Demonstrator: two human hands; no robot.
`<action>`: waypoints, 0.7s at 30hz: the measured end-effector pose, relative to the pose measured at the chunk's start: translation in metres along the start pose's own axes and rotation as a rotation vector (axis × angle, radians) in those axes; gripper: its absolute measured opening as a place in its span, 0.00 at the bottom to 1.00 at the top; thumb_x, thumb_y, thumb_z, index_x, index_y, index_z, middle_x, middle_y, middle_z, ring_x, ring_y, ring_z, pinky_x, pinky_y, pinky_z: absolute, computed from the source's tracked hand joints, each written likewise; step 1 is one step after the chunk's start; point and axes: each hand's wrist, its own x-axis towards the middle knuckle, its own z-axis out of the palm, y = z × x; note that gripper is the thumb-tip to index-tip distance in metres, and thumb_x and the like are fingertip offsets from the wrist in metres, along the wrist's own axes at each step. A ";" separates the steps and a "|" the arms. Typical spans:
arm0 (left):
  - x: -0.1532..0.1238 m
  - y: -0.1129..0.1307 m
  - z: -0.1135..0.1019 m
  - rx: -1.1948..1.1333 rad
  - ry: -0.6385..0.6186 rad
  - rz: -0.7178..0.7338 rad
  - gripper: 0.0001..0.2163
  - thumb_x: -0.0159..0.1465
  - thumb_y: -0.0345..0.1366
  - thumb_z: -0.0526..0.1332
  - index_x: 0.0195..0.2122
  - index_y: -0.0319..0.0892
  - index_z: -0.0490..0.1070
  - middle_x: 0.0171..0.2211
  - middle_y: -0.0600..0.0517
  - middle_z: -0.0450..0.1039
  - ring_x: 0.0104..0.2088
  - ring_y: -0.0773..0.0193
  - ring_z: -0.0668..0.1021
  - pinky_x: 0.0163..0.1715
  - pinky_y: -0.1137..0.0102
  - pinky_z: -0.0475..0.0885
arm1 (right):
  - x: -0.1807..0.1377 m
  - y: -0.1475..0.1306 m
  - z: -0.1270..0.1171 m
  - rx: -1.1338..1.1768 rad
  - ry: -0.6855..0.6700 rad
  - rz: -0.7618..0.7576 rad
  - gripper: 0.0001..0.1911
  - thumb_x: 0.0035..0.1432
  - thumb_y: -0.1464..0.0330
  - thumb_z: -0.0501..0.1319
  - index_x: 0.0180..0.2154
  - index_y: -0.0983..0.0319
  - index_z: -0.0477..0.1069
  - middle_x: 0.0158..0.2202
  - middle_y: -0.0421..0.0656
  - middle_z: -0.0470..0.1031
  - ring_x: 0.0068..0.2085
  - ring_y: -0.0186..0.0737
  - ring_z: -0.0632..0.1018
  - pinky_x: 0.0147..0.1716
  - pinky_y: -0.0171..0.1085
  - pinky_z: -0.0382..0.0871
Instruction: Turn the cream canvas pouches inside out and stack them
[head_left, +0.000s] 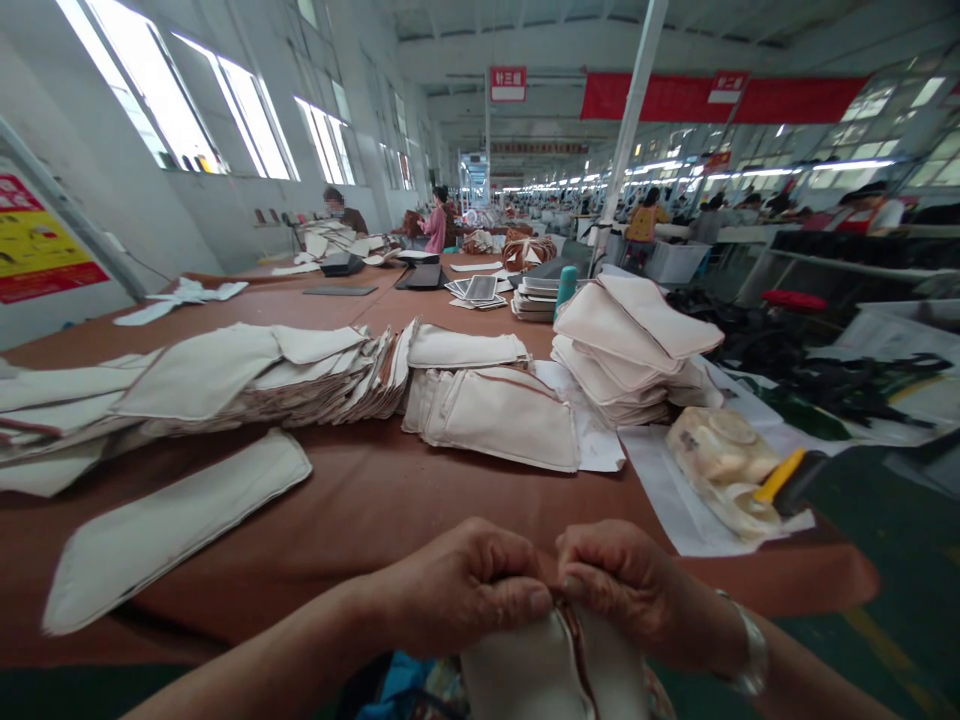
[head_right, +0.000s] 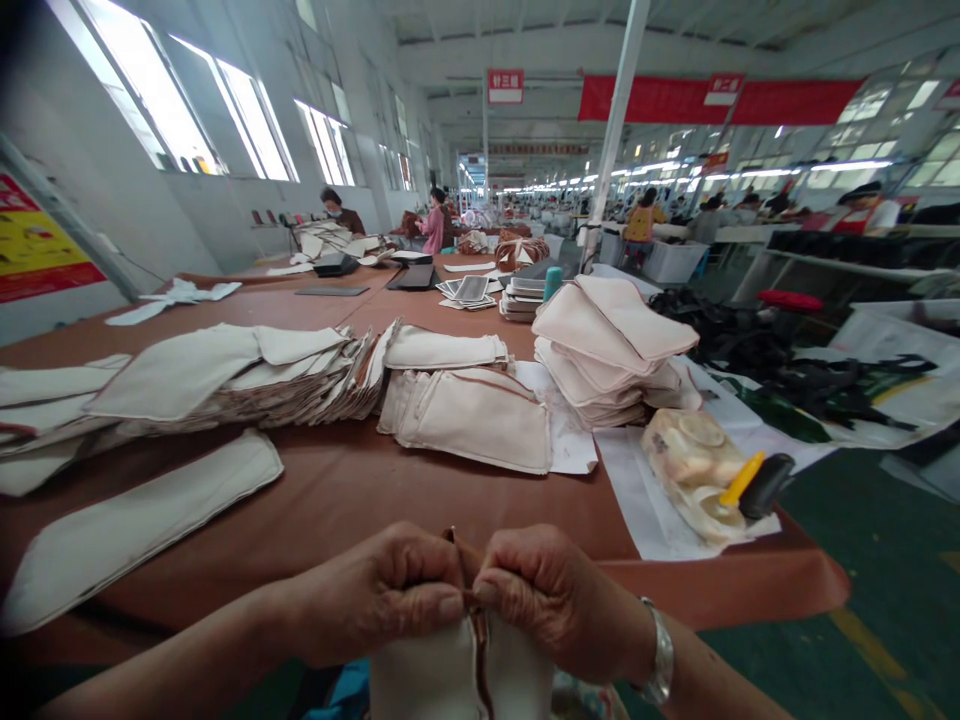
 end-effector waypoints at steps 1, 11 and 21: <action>-0.001 -0.002 -0.002 0.003 -0.013 0.010 0.19 0.61 0.53 0.59 0.31 0.38 0.69 0.26 0.56 0.58 0.26 0.70 0.59 0.24 0.76 0.56 | -0.001 0.004 -0.001 0.022 0.007 0.004 0.19 0.66 0.57 0.53 0.27 0.63 0.63 0.26 0.38 0.62 0.28 0.33 0.63 0.28 0.32 0.57; -0.010 -0.004 -0.034 0.373 0.029 0.058 0.18 0.59 0.45 0.64 0.22 0.38 0.62 0.22 0.59 0.51 0.24 0.71 0.56 0.22 0.76 0.53 | 0.003 0.013 -0.059 -0.047 -0.109 0.076 0.23 0.66 0.52 0.50 0.37 0.65 0.70 0.32 0.42 0.67 0.33 0.36 0.67 0.33 0.34 0.61; -0.021 -0.012 -0.072 0.120 -0.129 -0.210 0.23 0.51 0.55 0.68 0.29 0.36 0.72 0.23 0.56 0.63 0.24 0.68 0.64 0.23 0.76 0.60 | 0.019 0.012 -0.028 0.027 -0.066 -0.118 0.19 0.62 0.57 0.59 0.26 0.64 0.67 0.29 0.41 0.66 0.32 0.36 0.68 0.33 0.34 0.62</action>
